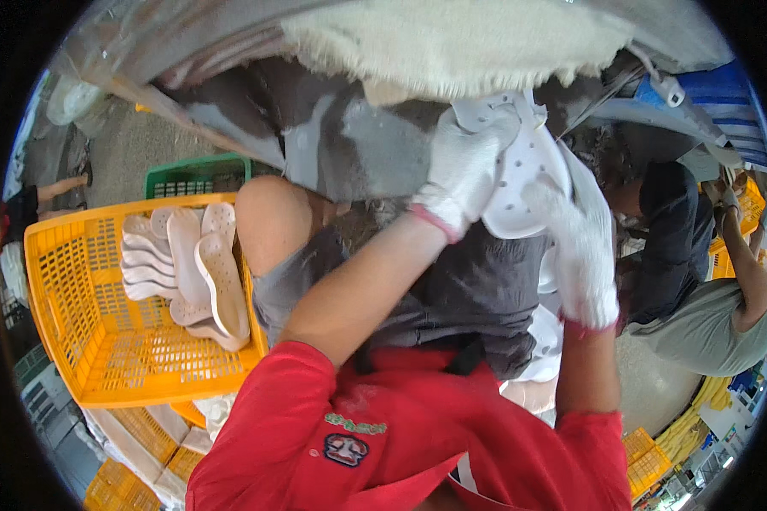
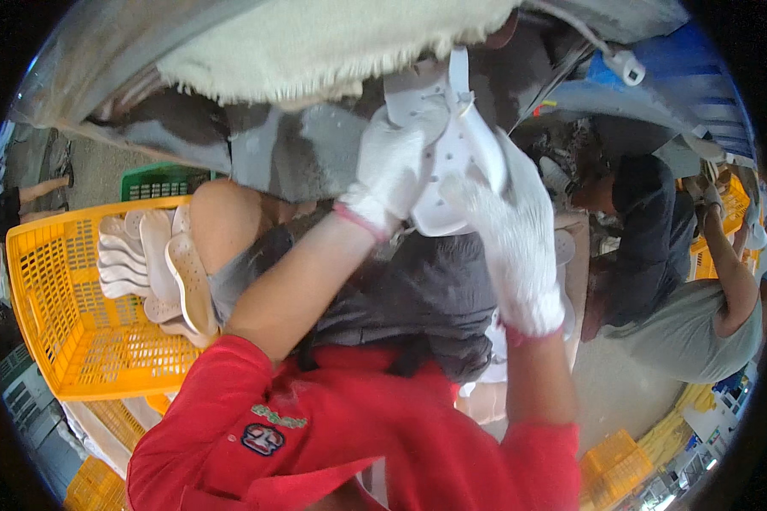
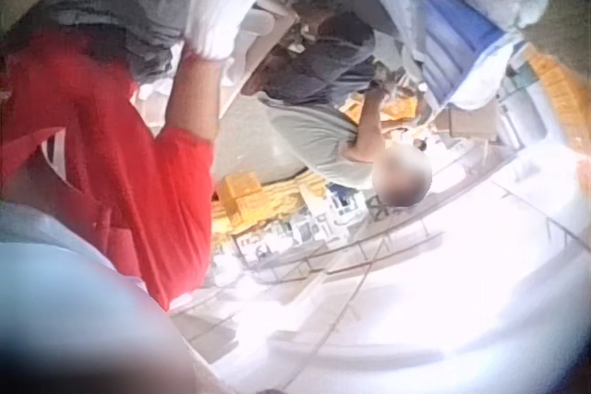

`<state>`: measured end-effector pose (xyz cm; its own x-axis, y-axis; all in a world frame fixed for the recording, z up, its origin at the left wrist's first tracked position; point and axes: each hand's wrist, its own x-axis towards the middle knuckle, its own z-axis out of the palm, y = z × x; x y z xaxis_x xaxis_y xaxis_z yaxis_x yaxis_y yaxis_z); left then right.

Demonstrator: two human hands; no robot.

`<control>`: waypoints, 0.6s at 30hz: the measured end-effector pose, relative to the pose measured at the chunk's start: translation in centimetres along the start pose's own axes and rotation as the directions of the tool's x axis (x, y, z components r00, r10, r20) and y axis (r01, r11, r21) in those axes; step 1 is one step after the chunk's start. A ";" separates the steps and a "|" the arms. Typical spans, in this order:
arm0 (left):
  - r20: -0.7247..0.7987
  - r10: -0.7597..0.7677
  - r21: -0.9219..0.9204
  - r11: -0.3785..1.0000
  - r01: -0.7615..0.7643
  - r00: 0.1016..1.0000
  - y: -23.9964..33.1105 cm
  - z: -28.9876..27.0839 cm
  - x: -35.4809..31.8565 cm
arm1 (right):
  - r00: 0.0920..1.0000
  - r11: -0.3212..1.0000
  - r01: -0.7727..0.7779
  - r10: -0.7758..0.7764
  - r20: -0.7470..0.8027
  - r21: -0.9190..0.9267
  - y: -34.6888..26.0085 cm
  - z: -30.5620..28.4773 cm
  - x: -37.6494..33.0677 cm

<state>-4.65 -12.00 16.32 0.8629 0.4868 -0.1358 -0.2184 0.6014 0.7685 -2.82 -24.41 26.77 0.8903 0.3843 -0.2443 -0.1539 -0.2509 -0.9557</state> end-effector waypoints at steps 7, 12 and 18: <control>-0.058 -0.440 -0.011 0.898 0.440 0.896 0.0 0.9 8.3 | 0.809 0.813 0.317 -0.501 -0.309 -0.489 5.0 -0.7 5.9; -0.088 -0.250 0.994 0.040 0.101 0.964 8.5 -6.0 5.2 | 0.747 0.277 0.470 -0.631 0.210 -0.838 5.8 -2.3 11.8; -0.062 -0.337 0.336 0.879 0.338 0.939 2.0 -2.7 1.1 | 0.984 0.971 0.125 -0.149 -0.101 -0.205 -1.3 1.3 6.7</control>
<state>-5.40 -8.55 16.00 0.8557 0.2939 -0.4258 0.2528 0.4805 0.8398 2.73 -20.36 26.14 0.9421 0.3252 -0.0817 0.0502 -0.3776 -0.9246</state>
